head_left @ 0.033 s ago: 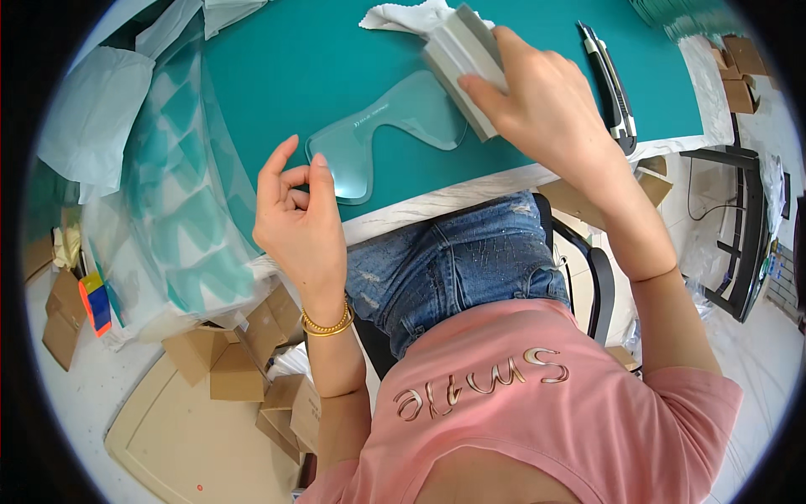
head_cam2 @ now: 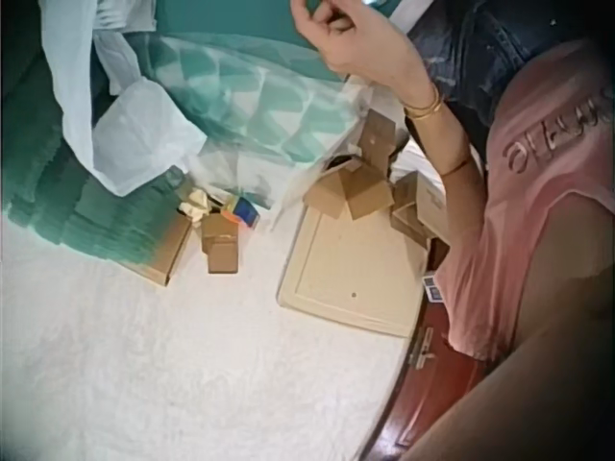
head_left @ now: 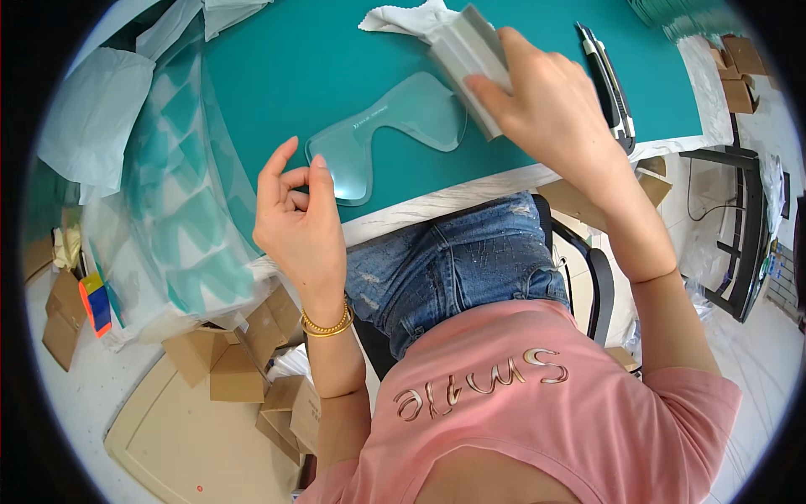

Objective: The person applies protective film onto goggle lenses, smoothing the film with a squeegee. The person wipes the lenses with a cloth and unwraps additional lenses from paper sheets to repeat the process.

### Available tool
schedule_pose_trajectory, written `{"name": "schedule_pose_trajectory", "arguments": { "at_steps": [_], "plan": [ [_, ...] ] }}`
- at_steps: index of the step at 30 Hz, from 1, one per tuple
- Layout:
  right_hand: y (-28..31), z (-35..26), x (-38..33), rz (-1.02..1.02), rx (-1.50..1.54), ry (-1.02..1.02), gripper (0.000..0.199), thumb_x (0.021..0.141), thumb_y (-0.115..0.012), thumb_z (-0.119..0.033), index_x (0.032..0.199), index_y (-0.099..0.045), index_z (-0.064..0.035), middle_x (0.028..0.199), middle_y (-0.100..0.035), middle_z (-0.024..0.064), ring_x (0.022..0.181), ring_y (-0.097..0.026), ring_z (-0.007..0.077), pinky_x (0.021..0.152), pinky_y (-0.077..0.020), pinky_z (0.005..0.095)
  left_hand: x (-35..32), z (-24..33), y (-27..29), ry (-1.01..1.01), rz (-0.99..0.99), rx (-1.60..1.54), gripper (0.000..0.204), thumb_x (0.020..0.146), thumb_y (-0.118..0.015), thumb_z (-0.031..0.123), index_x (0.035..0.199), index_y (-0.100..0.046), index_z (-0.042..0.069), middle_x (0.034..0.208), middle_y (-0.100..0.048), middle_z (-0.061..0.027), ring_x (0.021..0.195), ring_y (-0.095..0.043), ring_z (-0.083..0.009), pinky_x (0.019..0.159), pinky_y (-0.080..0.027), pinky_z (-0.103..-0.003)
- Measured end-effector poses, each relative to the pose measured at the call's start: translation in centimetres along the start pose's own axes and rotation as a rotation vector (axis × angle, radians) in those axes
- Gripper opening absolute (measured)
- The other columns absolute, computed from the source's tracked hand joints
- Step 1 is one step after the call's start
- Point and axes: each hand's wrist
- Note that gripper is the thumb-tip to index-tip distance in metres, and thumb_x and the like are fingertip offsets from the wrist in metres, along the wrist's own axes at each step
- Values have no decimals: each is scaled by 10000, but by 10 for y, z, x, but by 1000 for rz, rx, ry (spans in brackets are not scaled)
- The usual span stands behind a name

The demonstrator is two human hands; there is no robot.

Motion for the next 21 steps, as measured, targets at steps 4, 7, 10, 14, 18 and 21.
{"name": "schedule_pose_trajectory", "arguments": {
  "at_steps": [4,7,10,14,18,21],
  "plan": [
    [12,13,-5,-8,91,-51,416,905,-626,-303,1058,-556,77,724,-626,228,674,-633,330,641,-489,410,1,-6,5,-15,-25,-34,292,895,-660,29,1177,-610,-31,736,-599,20,570,-418,16,481,-288,-166],
    [9,14,-10,-46,375,-135,456,929,-619,-334,1099,-548,83,741,-598,177,664,-565,216,629,-464,355,3,3,9,76,-69,-79,289,888,-651,31,1172,-619,-11,726,-612,4,541,-437,3,504,-333,-173],
    [-2,5,-6,-30,306,3,332,903,-586,-244,925,-538,84,753,-613,298,783,-622,460,704,-476,499,5,-2,12,58,-104,-135,324,892,-652,32,1205,-595,-27,749,-614,10,582,-461,9,461,-324,-164],
    [0,-1,5,-86,248,-18,296,884,-588,-211,913,-546,80,782,-627,304,780,-625,469,720,-491,501,6,-1,12,77,-111,-115,330,888,-647,22,1210,-592,-26,753,-620,6,586,-470,4,465,-338,-162],
    [0,11,11,26,77,68,391,896,-608,-248,1054,-552,105,734,-600,274,665,-597,389,625,-467,420,5,0,13,96,-106,-124,333,887,-640,15,1214,-588,-19,762,-620,0,581,-465,3,485,-335,-162],
    [7,15,13,-13,211,21,395,903,-612,-258,1062,-557,99,747,-599,258,655,-589,335,629,-465,408,4,3,11,114,-107,-136,334,886,-629,2,1217,-586,-13,773,-619,-9,575,-457,1,507,-335,-162]
  ]
}}
Point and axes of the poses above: each hand's wrist, its own x-axis towards the middle knuckle, its own y-axis out of the back of the hand, z = x × y
